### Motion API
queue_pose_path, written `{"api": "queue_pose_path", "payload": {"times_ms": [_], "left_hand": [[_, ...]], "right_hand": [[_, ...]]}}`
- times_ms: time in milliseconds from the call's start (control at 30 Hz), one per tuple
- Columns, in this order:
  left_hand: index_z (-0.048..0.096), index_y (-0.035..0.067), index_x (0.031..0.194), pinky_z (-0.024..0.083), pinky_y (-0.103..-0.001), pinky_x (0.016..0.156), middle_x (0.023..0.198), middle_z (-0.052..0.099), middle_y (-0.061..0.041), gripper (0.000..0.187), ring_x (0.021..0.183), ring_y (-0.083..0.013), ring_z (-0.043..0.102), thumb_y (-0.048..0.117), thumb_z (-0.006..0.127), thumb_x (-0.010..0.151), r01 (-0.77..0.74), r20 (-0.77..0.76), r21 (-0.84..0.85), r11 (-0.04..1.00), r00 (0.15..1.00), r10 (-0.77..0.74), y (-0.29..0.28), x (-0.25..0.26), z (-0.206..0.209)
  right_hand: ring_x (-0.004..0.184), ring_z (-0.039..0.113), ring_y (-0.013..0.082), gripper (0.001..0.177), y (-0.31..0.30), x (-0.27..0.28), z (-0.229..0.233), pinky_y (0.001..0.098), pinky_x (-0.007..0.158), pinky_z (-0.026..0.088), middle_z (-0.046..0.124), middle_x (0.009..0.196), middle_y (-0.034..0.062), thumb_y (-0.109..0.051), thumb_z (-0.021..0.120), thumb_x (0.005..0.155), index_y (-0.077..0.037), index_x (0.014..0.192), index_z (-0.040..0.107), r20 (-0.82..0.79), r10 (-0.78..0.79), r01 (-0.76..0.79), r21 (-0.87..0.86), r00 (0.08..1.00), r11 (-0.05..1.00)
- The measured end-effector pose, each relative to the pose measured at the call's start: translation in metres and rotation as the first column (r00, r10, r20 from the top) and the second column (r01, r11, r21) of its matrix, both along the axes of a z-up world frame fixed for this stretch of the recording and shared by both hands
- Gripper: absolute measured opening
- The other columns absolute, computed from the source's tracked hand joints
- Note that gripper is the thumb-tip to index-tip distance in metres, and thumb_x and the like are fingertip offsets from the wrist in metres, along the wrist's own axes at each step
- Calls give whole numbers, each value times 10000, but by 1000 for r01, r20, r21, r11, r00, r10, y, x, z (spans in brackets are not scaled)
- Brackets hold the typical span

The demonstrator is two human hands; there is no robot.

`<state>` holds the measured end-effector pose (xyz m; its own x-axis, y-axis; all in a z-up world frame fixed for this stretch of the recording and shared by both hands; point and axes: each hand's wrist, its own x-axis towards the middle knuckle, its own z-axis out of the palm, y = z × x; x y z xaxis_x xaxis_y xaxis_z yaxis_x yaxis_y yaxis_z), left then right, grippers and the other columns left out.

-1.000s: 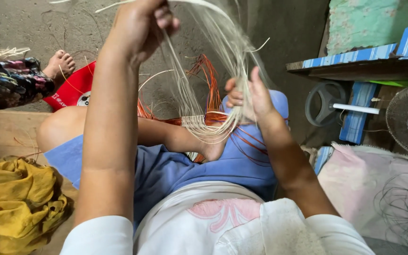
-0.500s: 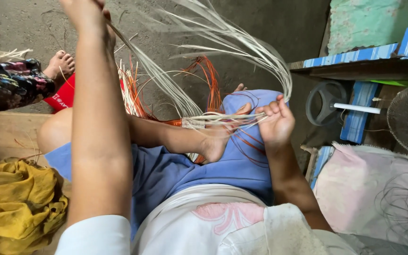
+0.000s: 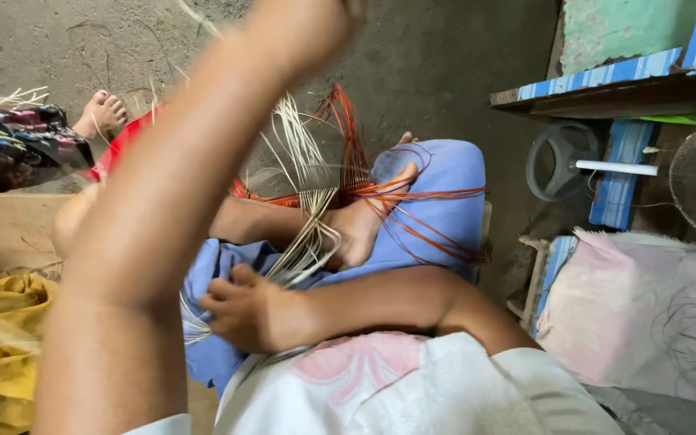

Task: The person weaves together thin strands of material by hand, interlacing them while sitting on the floor.

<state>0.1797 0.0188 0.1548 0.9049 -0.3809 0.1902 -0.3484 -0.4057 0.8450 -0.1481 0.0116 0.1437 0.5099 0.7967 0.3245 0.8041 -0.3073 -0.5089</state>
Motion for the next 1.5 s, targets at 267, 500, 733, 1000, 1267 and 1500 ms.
{"api": "queue_pose_path", "payload": {"times_ms": [267,500,733,1000,1267,1500], "left_hand": [[704,104,1024,538,-518,856,942,723,-190,149,969,-423,704,162,624,911,277,-535,104,955,825,-181,-30,-176,-132],[713,166,1139,552,-450,897,996,665,-90,241,1001,-329,686,246,724,912,153,-327,168,974,940,-92,-17,-251,-196],[575,107,1311,546,-467,942,1097,612,-148,514,1093,-387,647,121,772,837,211,-332,132,968,930,-157,-43,-220,-178],[532,109,1288,541,-504,986,1210,602,-184,527,1179,-413,637,166,767,820,300,-655,130,945,742,-145,-48,-198,-154],[708,115,1043,560,-484,819,1033,743,-179,298,946,-368,720,335,537,936,524,-707,311,793,685,-175,-92,-111,-148],[637,160,998,467,-356,602,628,658,3,172,584,-122,618,246,489,1014,164,-712,105,981,701,-41,-31,19,-84]], "right_hand": [[493,618,128,160,0,-4,7,416,543,518,490,553,-145,-290,433,846,-304,691,468,-274,339,-333,70,900,940],[1242,644,356,368,-89,25,-39,484,1038,547,646,1322,173,-113,507,1058,-115,1417,591,-776,500,-291,412,385,864],[1402,428,446,1154,-228,128,-46,704,1097,309,409,1532,249,-473,825,748,-169,1646,167,-304,-484,1,-846,820,533],[807,626,228,219,-263,122,-110,389,523,547,628,810,18,-235,722,825,-159,1027,693,184,-236,284,-805,954,521],[1212,573,298,264,-186,249,16,733,1051,271,777,1034,-15,-301,553,968,-270,1044,804,237,-122,261,-932,964,253],[808,546,234,220,-212,212,-21,364,735,449,596,925,79,14,693,827,-83,1002,602,-276,-613,609,-112,740,785]]}}
